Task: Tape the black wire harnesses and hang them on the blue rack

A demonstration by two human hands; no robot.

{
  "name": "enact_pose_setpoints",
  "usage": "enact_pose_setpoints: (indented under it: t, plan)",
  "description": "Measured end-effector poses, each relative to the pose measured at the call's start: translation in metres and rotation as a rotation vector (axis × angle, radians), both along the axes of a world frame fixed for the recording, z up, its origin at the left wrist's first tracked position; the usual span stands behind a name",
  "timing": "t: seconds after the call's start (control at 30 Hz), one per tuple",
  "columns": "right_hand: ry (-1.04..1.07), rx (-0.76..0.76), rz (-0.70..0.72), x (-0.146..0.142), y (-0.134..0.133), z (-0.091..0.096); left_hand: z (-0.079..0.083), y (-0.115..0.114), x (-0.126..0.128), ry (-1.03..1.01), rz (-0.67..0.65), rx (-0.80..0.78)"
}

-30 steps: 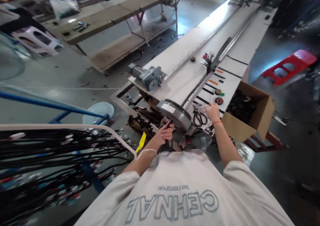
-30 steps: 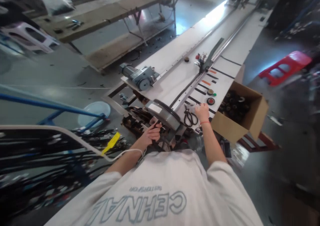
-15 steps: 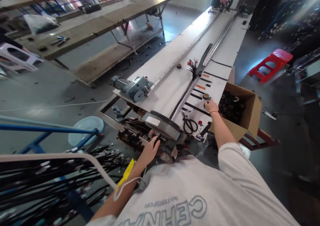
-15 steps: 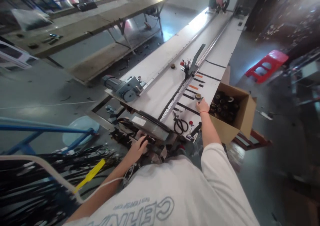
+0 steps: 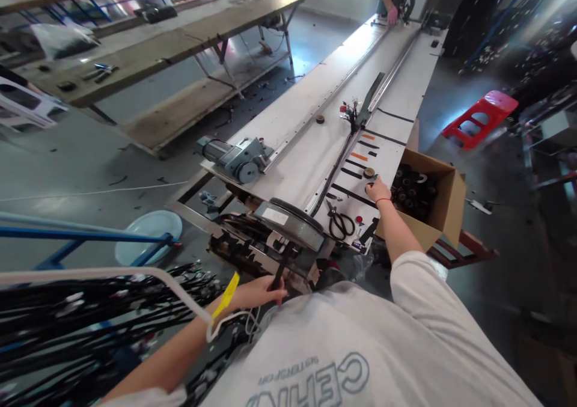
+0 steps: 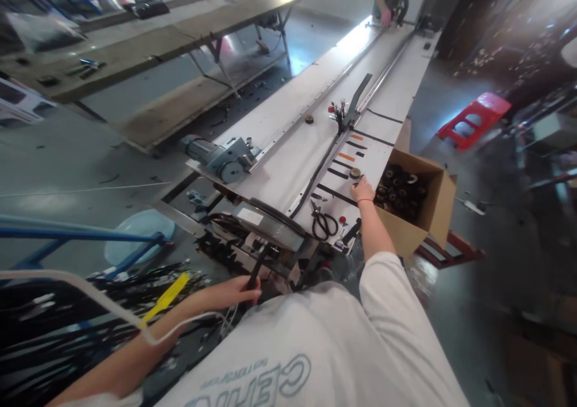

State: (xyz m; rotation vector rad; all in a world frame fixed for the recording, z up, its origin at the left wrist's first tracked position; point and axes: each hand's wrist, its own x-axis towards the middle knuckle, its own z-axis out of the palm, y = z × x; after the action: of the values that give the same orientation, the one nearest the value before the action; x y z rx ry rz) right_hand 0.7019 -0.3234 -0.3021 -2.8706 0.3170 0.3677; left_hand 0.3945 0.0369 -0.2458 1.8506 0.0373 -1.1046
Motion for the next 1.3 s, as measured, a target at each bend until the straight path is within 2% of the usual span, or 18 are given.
enact_pose_setpoints:
  t: [0.1, 0.2, 0.33, 0.47, 0.53, 0.6, 0.67, 0.77, 0.83, 0.9, 0.97, 1.07, 1.17, 1.23, 1.3]
  plan:
    - [0.000, 0.007, 0.009, 0.000, 0.001, -0.002, -0.013, 0.009, -0.020, -0.153, 0.267, 0.109]
    - [-0.001, 0.002, 0.006, -0.004, 0.002, -0.002, -0.026, 0.018, -0.032, -0.091, 0.467, 0.071]
    - [0.001, 0.001, 0.005, 0.000, 0.001, 0.005, -0.037, 0.017, -0.034, -0.103, 0.467, -0.073]
    - [0.002, 0.074, 0.003, 0.001, 0.009, 0.033, -0.048, 0.004, -0.025, -0.242, 0.535, -0.065]
    - [-0.167, 0.199, 0.087, -0.022, 0.029, 0.051, -0.052, 0.000, -0.019, -0.302, 0.605, -0.035]
    - [-0.379, 0.410, 0.235, -0.071, 0.061, 0.065, -0.050, 0.000, -0.012, -0.393, 0.644, 0.021]
    - [-0.381, 0.637, 0.396, -0.138, 0.098, 0.071, -0.043, 0.008, -0.005, -0.530, 0.632, 0.098]
    - [-0.069, 0.872, 0.694, -0.228, 0.152, 0.064, -0.025, 0.027, 0.004, -0.658, 0.562, 0.160]
    - [0.042, 0.878, 0.675, -0.255, 0.185, 0.050, -0.014, 0.040, 0.008, -0.684, 0.502, 0.160]
    - [0.059, 0.792, 0.530, -0.254, 0.213, 0.033, -0.008, 0.048, 0.010, -0.702, 0.458, 0.157]
    - [0.053, 0.699, 0.393, -0.237, 0.232, 0.019, -0.005, 0.052, 0.010, -0.723, 0.435, 0.155]
    - [0.161, 0.706, 0.311, -0.215, 0.242, 0.007, -0.007, 0.053, 0.009, -0.741, 0.410, 0.151]
    - [0.285, 0.835, 0.317, -0.215, 0.237, 0.003, -0.014, 0.050, 0.008, -0.744, 0.376, 0.142]
    - [0.226, 0.876, 0.380, -0.221, 0.230, 0.003, -0.021, 0.049, 0.009, -0.736, 0.339, 0.144]
    - [0.093, 0.857, 0.494, -0.226, 0.225, 0.006, -0.032, 0.048, 0.011, -0.722, 0.259, 0.182]
